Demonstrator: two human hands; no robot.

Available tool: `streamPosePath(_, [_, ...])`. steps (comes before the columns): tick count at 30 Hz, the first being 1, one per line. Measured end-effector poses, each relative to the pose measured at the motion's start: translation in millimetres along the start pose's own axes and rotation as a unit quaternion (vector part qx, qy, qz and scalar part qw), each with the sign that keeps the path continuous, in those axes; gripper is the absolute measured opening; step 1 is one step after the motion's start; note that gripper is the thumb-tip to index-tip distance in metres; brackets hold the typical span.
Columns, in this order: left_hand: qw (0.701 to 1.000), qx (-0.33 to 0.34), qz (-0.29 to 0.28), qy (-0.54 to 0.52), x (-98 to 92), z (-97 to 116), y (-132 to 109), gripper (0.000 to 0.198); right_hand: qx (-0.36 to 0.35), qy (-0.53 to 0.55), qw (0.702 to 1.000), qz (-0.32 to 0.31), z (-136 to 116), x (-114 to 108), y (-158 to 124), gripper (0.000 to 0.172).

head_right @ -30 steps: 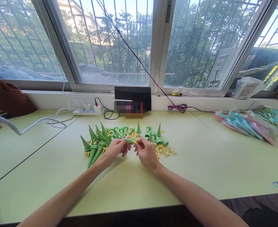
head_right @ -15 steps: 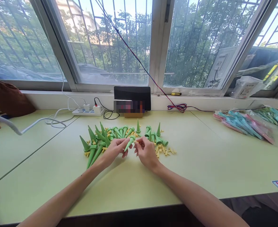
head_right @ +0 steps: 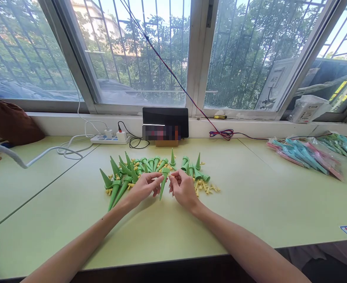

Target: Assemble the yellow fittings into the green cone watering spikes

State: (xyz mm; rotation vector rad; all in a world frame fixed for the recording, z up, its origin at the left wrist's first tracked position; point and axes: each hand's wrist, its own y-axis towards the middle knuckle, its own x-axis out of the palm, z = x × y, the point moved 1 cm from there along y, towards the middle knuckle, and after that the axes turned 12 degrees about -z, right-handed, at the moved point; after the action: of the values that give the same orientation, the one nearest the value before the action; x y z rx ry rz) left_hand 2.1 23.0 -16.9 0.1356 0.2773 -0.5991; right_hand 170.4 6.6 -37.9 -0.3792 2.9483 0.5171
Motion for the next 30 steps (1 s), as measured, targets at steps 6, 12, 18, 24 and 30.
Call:
streamPosePath(6, [0.999, 0.018, 0.012, 0.030, 2.1, 5.2, -0.2, 0.031, 0.012, 0.000, 1.000, -0.009, -2.1, -0.8, -0.1, 0.030])
streamPosePath(12, [0.995, 0.060, 0.032, 0.067, 3.4, 1.6, 2.3, 0.029, 0.024, 0.017, 0.999, -0.016, 1.4, -1.5, 1.2, 0.033])
streamPosePath(18, [0.992, 0.068, 0.048, 0.093, 1.6, -4.7, 3.9, 0.027, 0.028, 0.030, 0.999, -0.021, 2.4, 0.5, 1.2, 0.036])
streamPosePath(24, [0.990, 0.052, 0.076, 0.108, 2.4, -2.8, 5.5, 0.025, 0.020, 0.004, 1.000, -0.014, -2.1, 1.6, -0.6, 0.034])
streamPosePath(30, [0.986, 0.053, 0.110, 0.114, 1.6, -5.6, 7.0, 0.032, 0.001, -0.015, 1.000, -0.003, -2.7, 0.1, -0.8, 0.031])
